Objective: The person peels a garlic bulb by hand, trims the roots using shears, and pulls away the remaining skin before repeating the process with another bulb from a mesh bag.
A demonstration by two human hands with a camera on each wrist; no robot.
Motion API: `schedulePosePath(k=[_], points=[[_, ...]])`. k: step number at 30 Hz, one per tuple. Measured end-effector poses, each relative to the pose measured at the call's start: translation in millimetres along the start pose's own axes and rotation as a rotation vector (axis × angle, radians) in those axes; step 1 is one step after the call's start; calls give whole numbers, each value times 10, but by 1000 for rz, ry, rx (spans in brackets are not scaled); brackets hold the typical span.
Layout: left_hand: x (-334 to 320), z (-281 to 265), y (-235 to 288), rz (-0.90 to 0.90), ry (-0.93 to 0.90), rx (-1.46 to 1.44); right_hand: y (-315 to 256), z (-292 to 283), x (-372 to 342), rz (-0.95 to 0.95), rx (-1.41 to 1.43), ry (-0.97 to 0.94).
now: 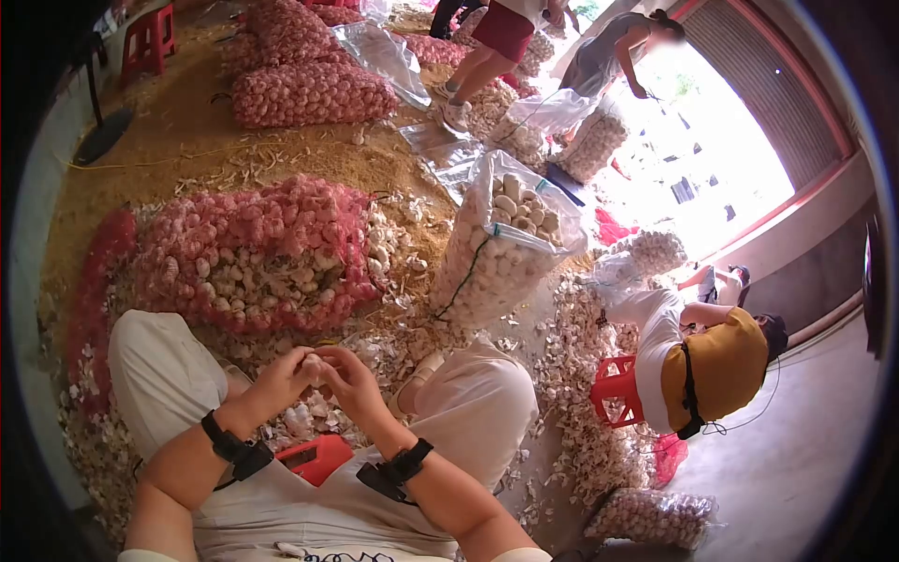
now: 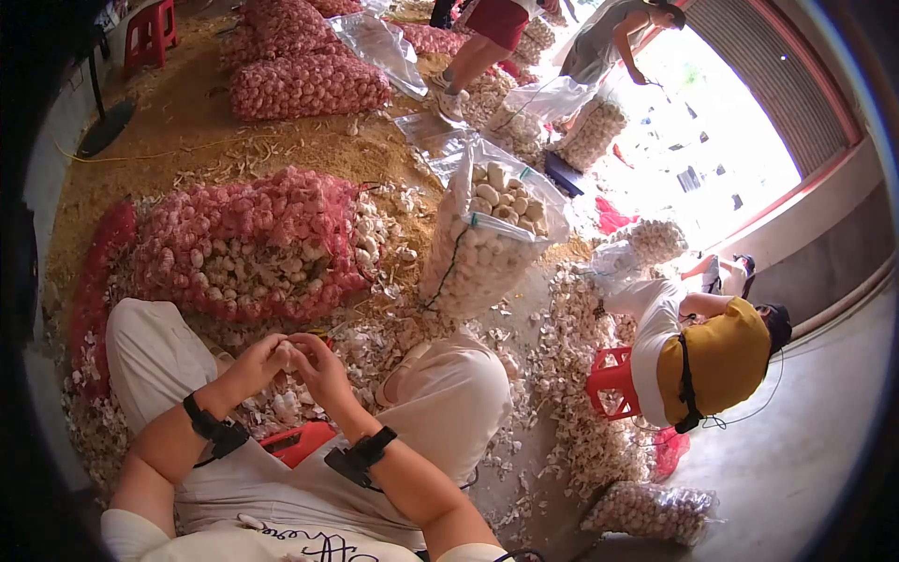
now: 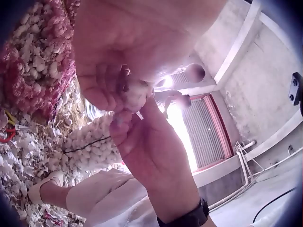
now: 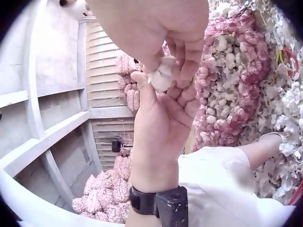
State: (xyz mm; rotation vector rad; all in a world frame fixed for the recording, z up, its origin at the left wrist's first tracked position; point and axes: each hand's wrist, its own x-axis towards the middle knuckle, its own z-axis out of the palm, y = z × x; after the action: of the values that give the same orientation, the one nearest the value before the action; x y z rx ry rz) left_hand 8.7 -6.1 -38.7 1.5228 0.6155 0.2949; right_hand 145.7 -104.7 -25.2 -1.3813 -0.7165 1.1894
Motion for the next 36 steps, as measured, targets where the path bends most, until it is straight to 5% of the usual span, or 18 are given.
schedulePosePath(k=[7,18,23,24,27,33,36], points=[[-26,60,-75,224,109,391,0,18,-36,20,4,47],[-85,-107,155,51,-149,136,-98,-32,-32,-1,19,-87],[-97,-94,229,26,-97,133,36,12,-2,-64,87,-18],[-74,-62,162,239,-31,254,60,22,-18,-69,114,7],[-116,-55,351,67,-70,195,-59,16,-37,66,249,-84],[46,14,133,115,51,-272,-110,-74,15,-15,508,-216],[33,-59,149,-7,85,-49,-163,-78,11,-34,527,-212]])
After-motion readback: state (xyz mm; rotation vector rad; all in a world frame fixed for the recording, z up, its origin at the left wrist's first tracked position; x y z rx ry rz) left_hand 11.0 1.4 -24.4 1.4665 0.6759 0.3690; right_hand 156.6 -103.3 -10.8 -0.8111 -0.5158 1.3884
